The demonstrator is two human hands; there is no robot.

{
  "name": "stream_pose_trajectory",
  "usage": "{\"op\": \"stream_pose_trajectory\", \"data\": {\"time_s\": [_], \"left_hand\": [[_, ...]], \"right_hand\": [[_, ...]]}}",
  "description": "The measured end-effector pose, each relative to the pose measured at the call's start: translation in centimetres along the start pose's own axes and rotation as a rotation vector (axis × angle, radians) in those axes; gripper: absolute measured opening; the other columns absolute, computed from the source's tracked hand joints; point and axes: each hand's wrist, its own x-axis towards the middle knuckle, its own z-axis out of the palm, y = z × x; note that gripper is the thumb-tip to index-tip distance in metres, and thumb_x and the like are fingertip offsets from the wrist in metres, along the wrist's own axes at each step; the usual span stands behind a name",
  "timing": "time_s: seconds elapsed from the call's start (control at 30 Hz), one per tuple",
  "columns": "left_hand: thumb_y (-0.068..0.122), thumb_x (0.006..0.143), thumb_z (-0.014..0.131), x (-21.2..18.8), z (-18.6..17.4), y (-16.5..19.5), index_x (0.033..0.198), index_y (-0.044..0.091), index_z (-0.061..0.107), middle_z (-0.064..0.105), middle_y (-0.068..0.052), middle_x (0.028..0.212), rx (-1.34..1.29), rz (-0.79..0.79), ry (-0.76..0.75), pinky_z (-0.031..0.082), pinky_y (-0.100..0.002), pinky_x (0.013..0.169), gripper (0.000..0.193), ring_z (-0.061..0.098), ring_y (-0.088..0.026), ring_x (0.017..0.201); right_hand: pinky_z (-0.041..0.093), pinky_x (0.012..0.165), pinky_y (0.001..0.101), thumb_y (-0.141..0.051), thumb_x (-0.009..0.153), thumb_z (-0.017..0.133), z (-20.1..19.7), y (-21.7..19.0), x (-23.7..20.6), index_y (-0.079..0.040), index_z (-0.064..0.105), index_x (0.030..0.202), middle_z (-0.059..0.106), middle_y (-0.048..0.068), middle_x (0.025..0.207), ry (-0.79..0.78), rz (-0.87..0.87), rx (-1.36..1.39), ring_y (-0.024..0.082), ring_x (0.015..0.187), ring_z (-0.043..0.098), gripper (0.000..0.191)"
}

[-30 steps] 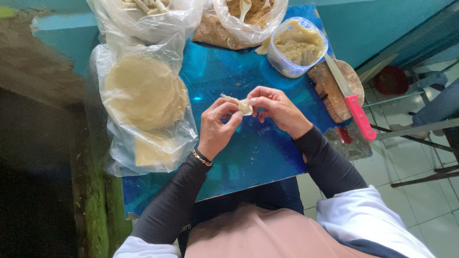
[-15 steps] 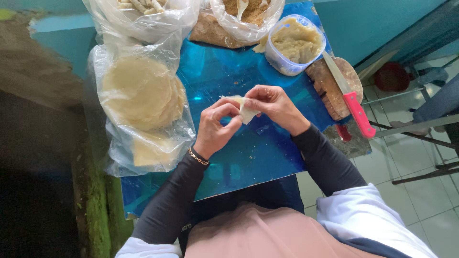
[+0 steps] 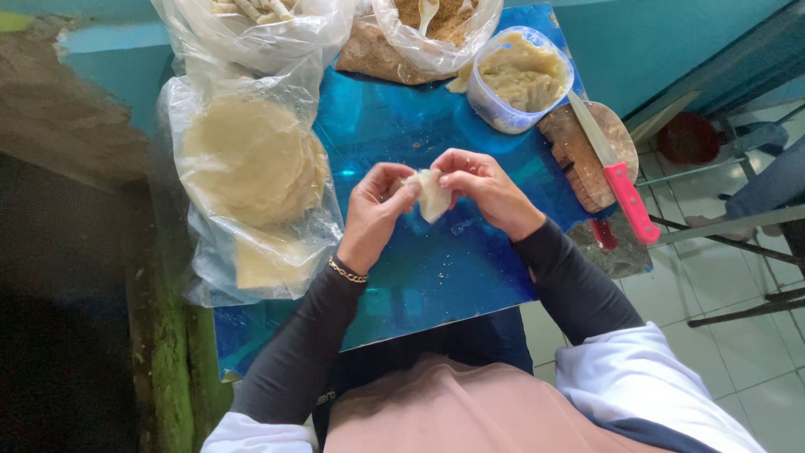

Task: The person folds triangular pastry wrappers at a small blue table. They place filling from a container onto a wrapper, fold the wrapper over the filling, and press the edges closed, setting finished filled pastries aside while reaching for new wrappers and filling.

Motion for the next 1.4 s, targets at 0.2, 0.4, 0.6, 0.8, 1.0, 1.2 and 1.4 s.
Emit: {"op": "stream_pose_trajectory", "data": {"time_s": [0.2,0.4,0.6,0.8,1.0,1.2,1.4], "left_hand": [[0.01,0.095,0.073,-0.2,0.0,-0.3,0.101,0.003,0.066,0.069,0.001,0.094,0.226,0.147,0.046,0.055,-0.022,0.081,0.011,0.066,-0.005,0.09],[0.007,0.095,0.071,-0.1,-0.2,-0.3,0.101,0.003,0.065,0.069,0.002,0.094,0.12,0.109,0.056,0.055,-0.023,0.079,0.009,0.066,-0.004,0.088],[0.005,0.097,0.071,0.1,-0.3,-0.3,0.105,0.002,0.063,0.067,0.0,0.1,-0.047,0.113,0.001,0.055,-0.023,0.082,0.012,0.064,-0.005,0.092],[0.012,0.091,0.078,-0.2,0.5,0.3,0.105,0.004,0.064,0.067,0.003,0.092,0.229,0.097,0.08,0.054,-0.021,0.071,0.021,0.063,-0.003,0.083],[0.01,0.097,0.074,-0.4,0.4,0.8,0.102,0.003,0.069,0.067,0.005,0.089,0.209,0.182,0.143,0.048,-0.019,0.067,0.009,0.057,0.0,0.078],[0.007,0.096,0.073,-0.9,0.8,0.6,0.102,0.003,0.068,0.067,0.002,0.096,0.473,0.398,0.139,0.054,-0.02,0.074,0.009,0.065,-0.001,0.086],[0.011,0.096,0.073,-0.1,0.5,0.3,0.108,0.004,0.065,0.069,0.001,0.098,-0.079,0.139,0.07,0.054,-0.02,0.076,0.016,0.064,-0.002,0.087]], "right_hand": [[0.055,0.08,0.0233,-0.017,0.099,0.072,0.5,0.3,0.1,-0.002,0.069,0.112,0.071,0.001,0.101,0.049,-0.064,-0.2,0.006,0.092,0.067,0.021],[0.057,0.086,0.0238,-0.012,0.095,0.074,1.2,0.0,0.2,-0.003,0.068,0.111,0.072,0.0,0.103,0.01,-0.048,-0.127,0.006,0.096,0.067,0.02],[0.055,0.084,0.0239,-0.008,0.097,0.074,0.6,0.2,0.1,-0.001,0.071,0.107,0.072,0.001,0.1,0.091,-0.074,-0.087,0.006,0.094,0.066,0.013],[0.056,0.083,0.0229,-0.008,0.096,0.074,1.0,0.5,0.0,-0.002,0.07,0.107,0.072,-0.001,0.101,0.131,-0.159,-0.153,0.005,0.094,0.067,0.014],[0.055,0.085,0.0225,-0.011,0.097,0.073,1.1,0.1,-0.3,-0.002,0.068,0.109,0.07,-0.001,0.102,0.105,-0.128,-0.128,0.004,0.095,0.066,0.016],[0.054,0.08,0.024,-0.01,0.098,0.075,1.2,0.2,0.0,-0.001,0.067,0.108,0.069,0.001,0.101,0.136,-0.232,-0.283,0.005,0.091,0.065,0.015],[0.056,0.085,0.0244,-0.008,0.102,0.069,1.0,0.4,-0.1,-0.001,0.068,0.11,0.072,0.001,0.101,0.187,-0.204,-0.039,0.007,0.095,0.067,0.011]]}}
